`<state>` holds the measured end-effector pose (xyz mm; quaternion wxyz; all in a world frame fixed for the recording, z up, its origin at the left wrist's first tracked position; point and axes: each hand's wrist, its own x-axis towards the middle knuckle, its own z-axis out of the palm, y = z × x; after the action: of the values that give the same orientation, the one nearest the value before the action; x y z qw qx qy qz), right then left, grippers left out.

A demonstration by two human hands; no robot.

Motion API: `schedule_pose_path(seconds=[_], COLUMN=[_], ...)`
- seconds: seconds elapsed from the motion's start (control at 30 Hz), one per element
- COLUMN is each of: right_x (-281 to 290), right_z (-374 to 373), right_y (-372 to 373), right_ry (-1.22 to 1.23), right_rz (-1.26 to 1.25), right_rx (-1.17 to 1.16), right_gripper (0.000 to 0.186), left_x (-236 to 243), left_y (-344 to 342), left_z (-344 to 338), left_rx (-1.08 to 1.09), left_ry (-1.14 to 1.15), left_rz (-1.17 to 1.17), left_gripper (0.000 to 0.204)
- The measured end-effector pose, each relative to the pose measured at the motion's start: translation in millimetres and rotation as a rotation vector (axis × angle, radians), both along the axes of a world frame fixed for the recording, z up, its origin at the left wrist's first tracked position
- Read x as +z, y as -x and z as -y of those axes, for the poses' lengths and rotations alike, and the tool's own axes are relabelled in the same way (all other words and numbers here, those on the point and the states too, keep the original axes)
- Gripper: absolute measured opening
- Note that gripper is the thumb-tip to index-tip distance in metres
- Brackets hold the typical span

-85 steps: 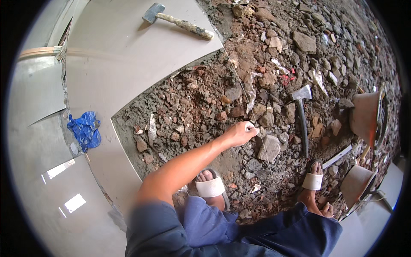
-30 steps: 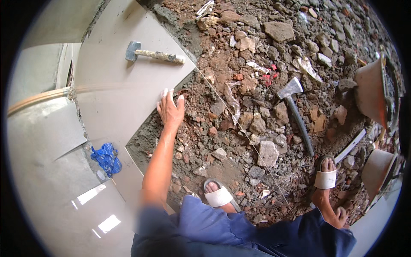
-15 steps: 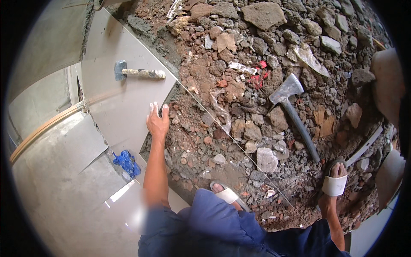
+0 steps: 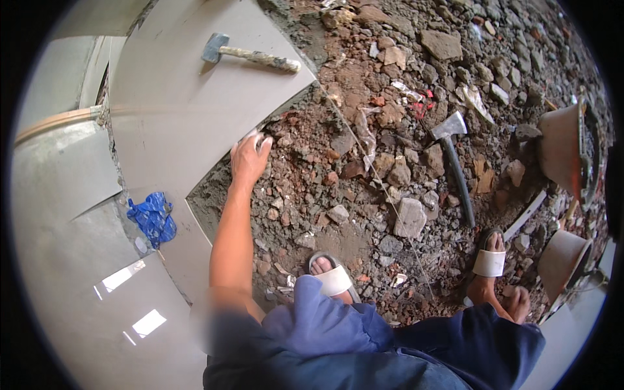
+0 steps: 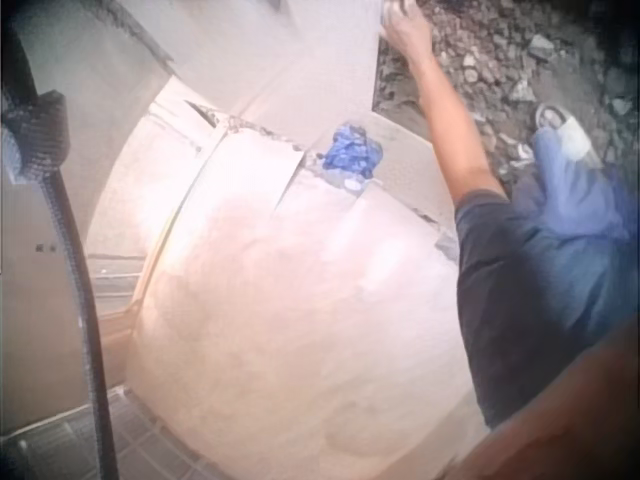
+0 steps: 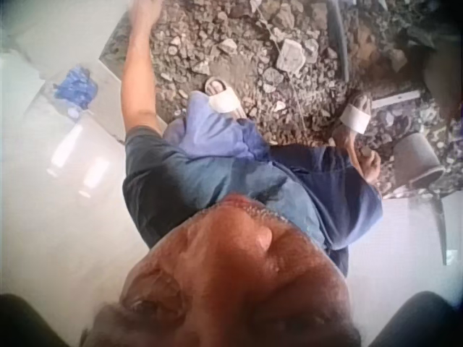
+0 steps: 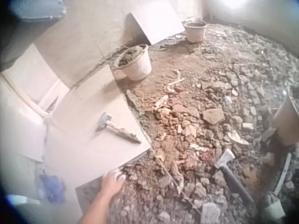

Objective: The person uses a rubber mallet to tap a floor tile into place, then clears debris from the subfloor with a trowel. They spread wet cement over the prepared area and continue laying tiles, tapping each to level it.

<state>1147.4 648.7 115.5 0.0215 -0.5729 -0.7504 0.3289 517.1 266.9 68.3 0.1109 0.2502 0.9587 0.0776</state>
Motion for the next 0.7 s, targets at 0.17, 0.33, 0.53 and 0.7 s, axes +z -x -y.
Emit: schedule_pose_path(seconds=[0.17,0.33,0.53,0.7], right_x=[55,38,36,66], right_z=[-62,-83,-77,-78], right_y=[-19,30,89,171], right_ry=[0.118,-0.170,-0.155,-0.315], right_rz=[0.000,0.228,0.330,0.449], right_rx=[-0.100,0.327,0.556,0.956], right_gripper=[0.018,0.022,0.022,0.018], left_x=[18,4,-17,-30], left_y=[-63,-148,-182,-138], left_z=[90,178,209,220], left_rx=[0.104,0.351,0.683,0.583], left_ry=[0.020,-0.088,-0.271,-0.327], left_rz=[0.232,0.246,0.139,-0.124], left_gripper=[0.014,0.018,0.027,0.031])
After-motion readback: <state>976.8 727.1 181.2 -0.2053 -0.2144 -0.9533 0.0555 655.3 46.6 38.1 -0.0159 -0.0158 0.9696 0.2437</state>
